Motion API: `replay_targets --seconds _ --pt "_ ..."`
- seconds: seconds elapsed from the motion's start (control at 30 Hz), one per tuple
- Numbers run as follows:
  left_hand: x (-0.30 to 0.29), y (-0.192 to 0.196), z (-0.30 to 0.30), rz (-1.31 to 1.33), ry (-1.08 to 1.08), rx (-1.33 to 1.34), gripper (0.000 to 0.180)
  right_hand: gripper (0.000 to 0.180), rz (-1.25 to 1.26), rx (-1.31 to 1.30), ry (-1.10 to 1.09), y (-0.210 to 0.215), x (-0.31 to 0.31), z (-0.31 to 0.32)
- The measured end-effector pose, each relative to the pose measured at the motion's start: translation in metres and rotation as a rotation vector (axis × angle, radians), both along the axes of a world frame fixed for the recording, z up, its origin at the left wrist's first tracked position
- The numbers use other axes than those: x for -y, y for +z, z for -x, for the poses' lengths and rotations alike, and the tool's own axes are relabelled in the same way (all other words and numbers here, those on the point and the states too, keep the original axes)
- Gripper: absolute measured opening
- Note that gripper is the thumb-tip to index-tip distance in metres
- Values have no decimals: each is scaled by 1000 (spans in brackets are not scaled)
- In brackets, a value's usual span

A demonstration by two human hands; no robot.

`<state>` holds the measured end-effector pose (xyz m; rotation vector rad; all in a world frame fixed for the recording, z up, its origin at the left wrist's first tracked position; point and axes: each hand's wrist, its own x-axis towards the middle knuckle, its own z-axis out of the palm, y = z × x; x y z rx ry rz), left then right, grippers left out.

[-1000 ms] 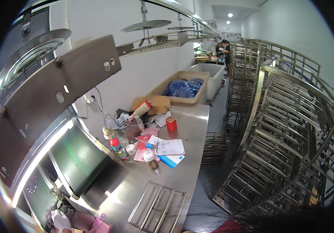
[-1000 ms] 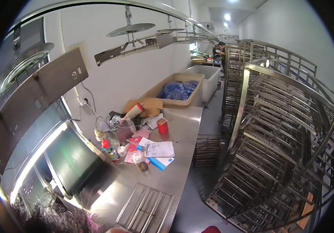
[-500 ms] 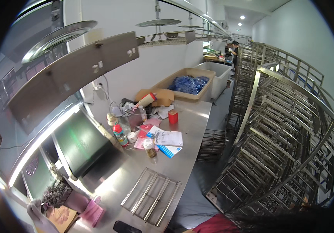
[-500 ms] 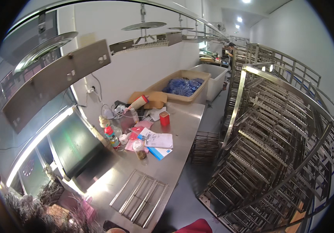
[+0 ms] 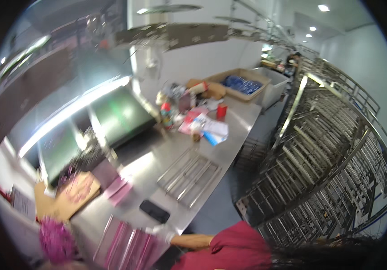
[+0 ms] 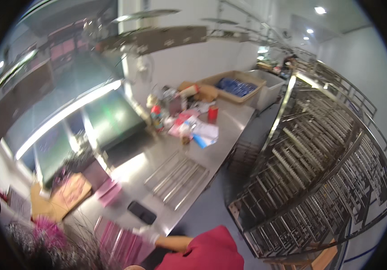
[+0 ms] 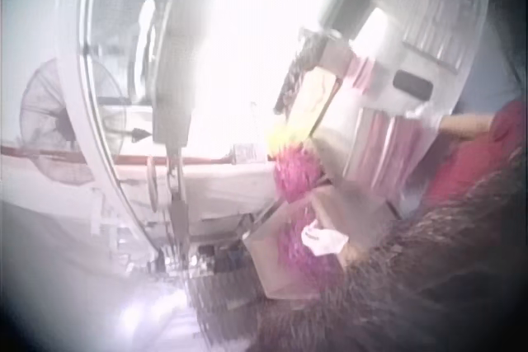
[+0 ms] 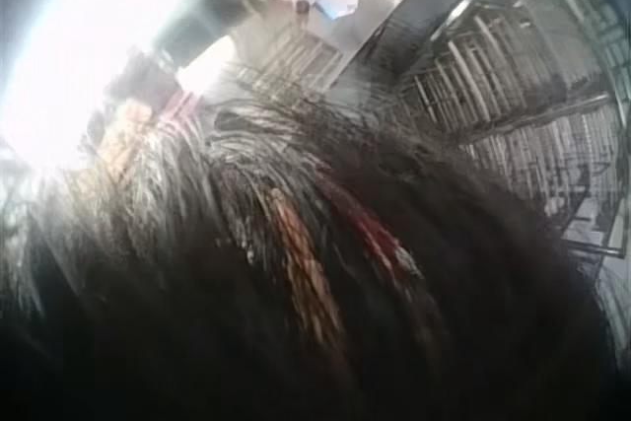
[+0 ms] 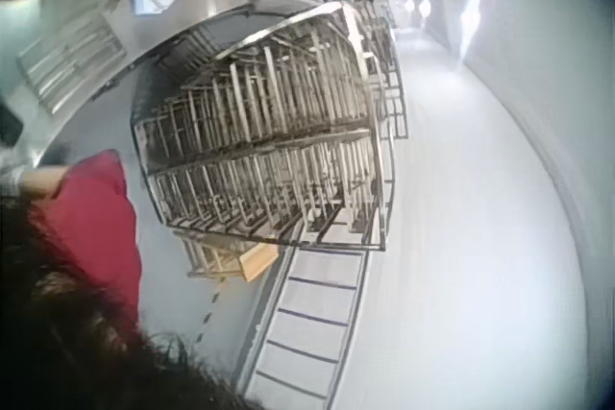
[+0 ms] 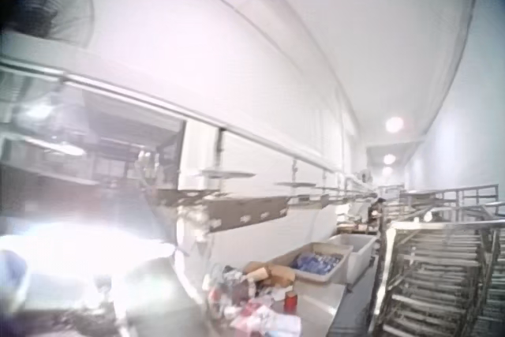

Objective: The person puts on gloves and repeatedly picks pink decorative strands from a bin, then places them into slots on a metal rack. The person occasionally moves the rack to a nearby cart and returns to continue filling it.

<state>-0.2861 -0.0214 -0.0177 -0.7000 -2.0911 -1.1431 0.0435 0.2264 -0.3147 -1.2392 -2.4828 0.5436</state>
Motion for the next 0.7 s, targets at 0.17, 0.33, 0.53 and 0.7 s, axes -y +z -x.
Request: replay_targets --seconds 0.17,0.33,0.53,0.7 --pt "71 -61 48 99 19 64 31 22 -69 -358 -85 1 5 18" --pt "58 -70 25 -445 -267 429 20 21 57 -411 -241 0 22 -15" --pt "40 -112 1 -249 -473 326 18 16 95 -257 -121 34 17 -14" --pt "59 -115 47 -284 -371 678 24 18 27 -338 -250 35 8 -20"
